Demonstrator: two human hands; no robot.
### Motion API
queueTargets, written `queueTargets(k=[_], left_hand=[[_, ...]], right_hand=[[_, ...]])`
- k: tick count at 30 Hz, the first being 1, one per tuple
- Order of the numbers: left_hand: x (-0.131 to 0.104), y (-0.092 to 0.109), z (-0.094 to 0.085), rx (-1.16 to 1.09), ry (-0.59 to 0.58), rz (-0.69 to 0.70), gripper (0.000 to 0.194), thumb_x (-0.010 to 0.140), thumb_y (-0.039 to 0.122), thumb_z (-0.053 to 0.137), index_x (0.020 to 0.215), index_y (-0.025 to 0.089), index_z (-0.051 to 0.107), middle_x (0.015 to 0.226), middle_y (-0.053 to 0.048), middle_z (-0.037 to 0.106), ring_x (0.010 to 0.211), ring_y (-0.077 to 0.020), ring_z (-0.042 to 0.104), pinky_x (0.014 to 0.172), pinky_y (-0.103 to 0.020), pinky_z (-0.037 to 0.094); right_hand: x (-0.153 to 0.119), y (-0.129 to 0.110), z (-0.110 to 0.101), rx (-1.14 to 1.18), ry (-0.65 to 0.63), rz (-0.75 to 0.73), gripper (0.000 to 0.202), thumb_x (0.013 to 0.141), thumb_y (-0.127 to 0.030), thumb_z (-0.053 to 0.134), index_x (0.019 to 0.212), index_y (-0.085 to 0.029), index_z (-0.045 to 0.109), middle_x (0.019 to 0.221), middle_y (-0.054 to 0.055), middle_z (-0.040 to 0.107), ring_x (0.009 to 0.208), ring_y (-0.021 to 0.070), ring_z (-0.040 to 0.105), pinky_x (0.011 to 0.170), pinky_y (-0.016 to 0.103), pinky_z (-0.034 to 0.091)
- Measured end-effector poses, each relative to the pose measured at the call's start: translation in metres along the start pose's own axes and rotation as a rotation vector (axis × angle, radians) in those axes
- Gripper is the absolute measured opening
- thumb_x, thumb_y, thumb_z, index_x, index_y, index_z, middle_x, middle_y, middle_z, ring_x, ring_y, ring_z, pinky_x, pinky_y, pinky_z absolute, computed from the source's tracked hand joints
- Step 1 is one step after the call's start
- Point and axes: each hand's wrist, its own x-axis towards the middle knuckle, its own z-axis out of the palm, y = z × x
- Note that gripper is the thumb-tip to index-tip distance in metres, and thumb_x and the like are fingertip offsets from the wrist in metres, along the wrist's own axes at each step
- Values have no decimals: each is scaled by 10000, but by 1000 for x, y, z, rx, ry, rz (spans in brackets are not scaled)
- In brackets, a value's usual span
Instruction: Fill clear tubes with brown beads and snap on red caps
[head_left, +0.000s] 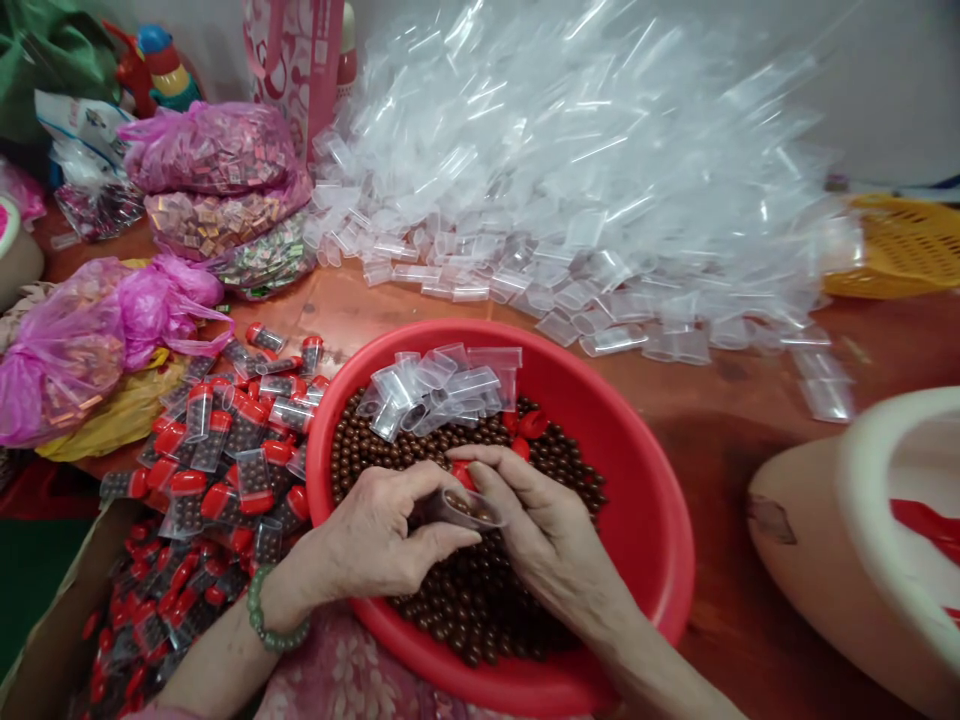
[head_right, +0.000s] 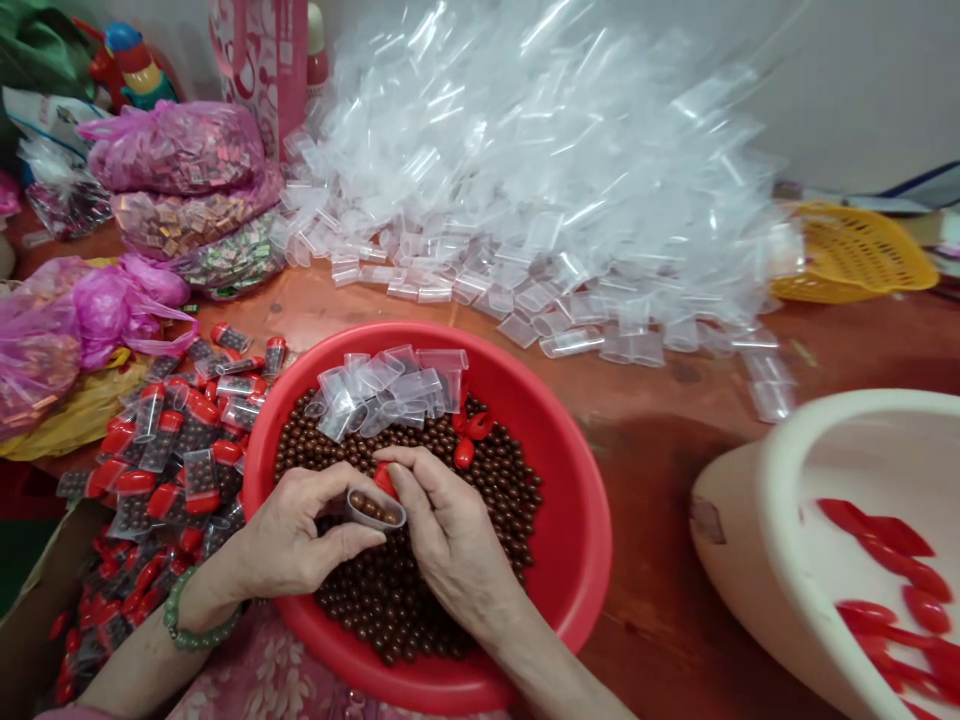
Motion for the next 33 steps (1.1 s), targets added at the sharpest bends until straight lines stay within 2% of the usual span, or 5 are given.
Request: queueTargets(k=[8,16,21,26,33], left_hand=[[-9,13,11,26,55,72,138,866,132,614,990,97,664,916,-79,738,821,-133,686,783,-196,510],[-6,7,13,-117,69,17,159,851,120,630,1004,115,675,934,-66,731,821,-119,669,771,-189,503],[-6,8,14,-99,77,-42,125,870,148,584,975,112,642,893,-57,677,797,-132,616,751,-229,488],[-5,7,13,-115,48,-33,92,897,181,532,970,144,575,896,-43,627,810,-144,580,775,-266,475],[-10,3,13,-75,31,-66,16,900,163,494,910,175,488,869,-23,569,805,-147,549,752,-271,456]], right_hand=[[-3,3,-17,476,102,191,242,904,-430,611,1070,-266,673,666,-24,626,578,86,572,553,182,494],[-15,-8,-21,443,147,155,309,860,-365,681,1166,-321,683,940,15,737,797,162,715,773,297,590],[-22,-13,-18,302,290,13,243,814,-274,735,1055,-302,719,974,23,752,863,200,718,775,327,597],[-15,-20,-10,177,109,-345,354,818,-105,692,1096,-324,691,919,-5,736,843,174,681,756,321,579],[-14,-12,-1,98,83,-431,462,784,18,657,1146,-269,652,955,21,696,868,170,647,756,319,554]])
